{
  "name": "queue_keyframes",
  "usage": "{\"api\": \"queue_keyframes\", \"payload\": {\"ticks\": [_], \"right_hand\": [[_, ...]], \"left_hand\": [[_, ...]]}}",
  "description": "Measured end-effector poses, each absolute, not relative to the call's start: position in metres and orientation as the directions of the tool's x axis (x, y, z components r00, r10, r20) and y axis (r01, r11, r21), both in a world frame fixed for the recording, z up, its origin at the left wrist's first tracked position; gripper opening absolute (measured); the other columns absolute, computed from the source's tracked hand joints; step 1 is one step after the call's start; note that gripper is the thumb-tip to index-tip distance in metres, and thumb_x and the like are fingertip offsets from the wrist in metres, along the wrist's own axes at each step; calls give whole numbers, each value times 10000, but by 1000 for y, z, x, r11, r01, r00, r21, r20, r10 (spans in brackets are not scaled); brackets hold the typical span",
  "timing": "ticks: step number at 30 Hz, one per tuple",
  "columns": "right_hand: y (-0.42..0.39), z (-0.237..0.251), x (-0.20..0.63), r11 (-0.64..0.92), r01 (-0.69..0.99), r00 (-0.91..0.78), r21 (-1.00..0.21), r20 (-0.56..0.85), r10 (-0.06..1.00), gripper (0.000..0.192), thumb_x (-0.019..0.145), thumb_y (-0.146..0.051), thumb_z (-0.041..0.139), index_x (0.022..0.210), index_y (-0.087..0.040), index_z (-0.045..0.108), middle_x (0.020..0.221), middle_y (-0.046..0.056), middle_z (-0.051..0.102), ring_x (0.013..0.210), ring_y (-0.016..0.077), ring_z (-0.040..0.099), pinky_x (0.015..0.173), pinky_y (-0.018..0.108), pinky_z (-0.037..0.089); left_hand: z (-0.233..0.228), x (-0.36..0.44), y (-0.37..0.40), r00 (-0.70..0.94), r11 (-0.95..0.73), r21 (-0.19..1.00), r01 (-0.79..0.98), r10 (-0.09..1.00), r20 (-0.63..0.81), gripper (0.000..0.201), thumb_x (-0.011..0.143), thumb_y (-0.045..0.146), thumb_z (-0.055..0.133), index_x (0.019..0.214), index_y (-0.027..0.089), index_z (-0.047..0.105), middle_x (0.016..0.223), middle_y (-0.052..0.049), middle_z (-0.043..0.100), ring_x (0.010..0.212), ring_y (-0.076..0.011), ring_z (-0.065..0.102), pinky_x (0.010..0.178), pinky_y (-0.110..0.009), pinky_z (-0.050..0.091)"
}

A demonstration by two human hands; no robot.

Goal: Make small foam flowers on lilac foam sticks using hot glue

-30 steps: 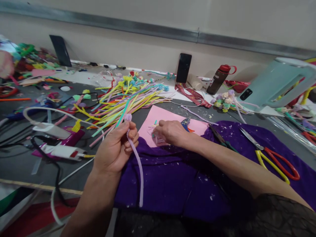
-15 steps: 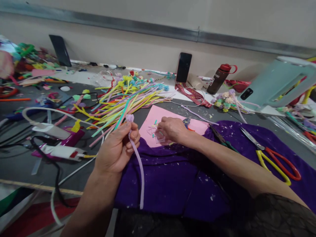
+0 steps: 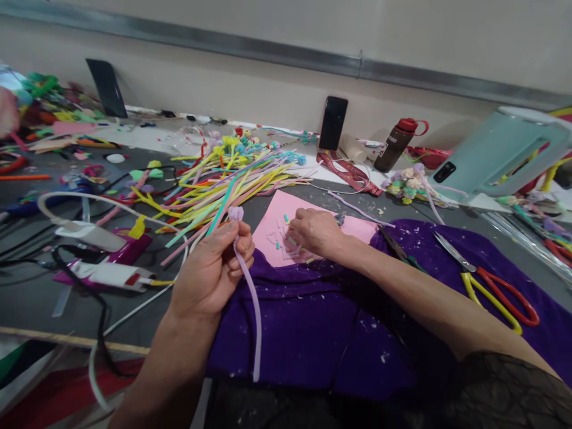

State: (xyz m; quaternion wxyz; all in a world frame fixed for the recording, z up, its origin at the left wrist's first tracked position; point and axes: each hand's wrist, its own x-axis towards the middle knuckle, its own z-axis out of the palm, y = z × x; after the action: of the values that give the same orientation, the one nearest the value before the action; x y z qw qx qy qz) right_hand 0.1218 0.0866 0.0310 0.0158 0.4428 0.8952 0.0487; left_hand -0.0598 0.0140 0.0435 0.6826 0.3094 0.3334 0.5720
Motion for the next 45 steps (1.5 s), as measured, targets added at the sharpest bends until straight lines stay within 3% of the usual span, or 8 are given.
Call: {"api": "queue_keyframes", "payload": {"ticks": [13,20,27,34,45], "right_hand": [[67,34,139,619,785,-617,31,124,777,259,894,-269,410,993,-179,631,927,82,598,863,170,535,658,251,344],[59,45,158,616,787,-617,34,75,783,270,891,-254,407,986,-160,641,921,91,605,872,175,540,685,247,359],[40,62,159,633,775,-627,-6,128,769,263,888,-215,404,991,-161,640,922,87,617,865,174,553,713,250,375],[37,66,153,653,757,-652,15,79,754,243,870,-203,434,998,-168,637,897,80,624,839,167,567,672,241,378],[46,65,173,627,777,-622,-55,78,779,252,878,-233,425,982,-172,646,878,73,636,784,157,569,621,228,359]], "left_hand": [[39,-58,22,101,165,804,-571,986,-131,187,692,311,635,756,137,603,552,48,494,376,-6,355,323,-116,242],[38,-57,21,130,168,800,-576,985,-113,174,726,307,609,760,137,608,557,45,493,378,-5,354,326,-116,243],[38,-57,20,135,178,802,-570,983,-122,180,708,315,626,755,142,608,560,46,500,368,-1,349,319,-113,242],[38,-55,22,112,183,821,-540,983,-145,189,704,322,625,758,143,600,559,51,504,365,1,348,317,-105,238],[36,-55,26,87,183,853,-489,983,-161,176,718,307,610,766,138,594,561,48,497,367,-6,350,317,-113,239]]}}
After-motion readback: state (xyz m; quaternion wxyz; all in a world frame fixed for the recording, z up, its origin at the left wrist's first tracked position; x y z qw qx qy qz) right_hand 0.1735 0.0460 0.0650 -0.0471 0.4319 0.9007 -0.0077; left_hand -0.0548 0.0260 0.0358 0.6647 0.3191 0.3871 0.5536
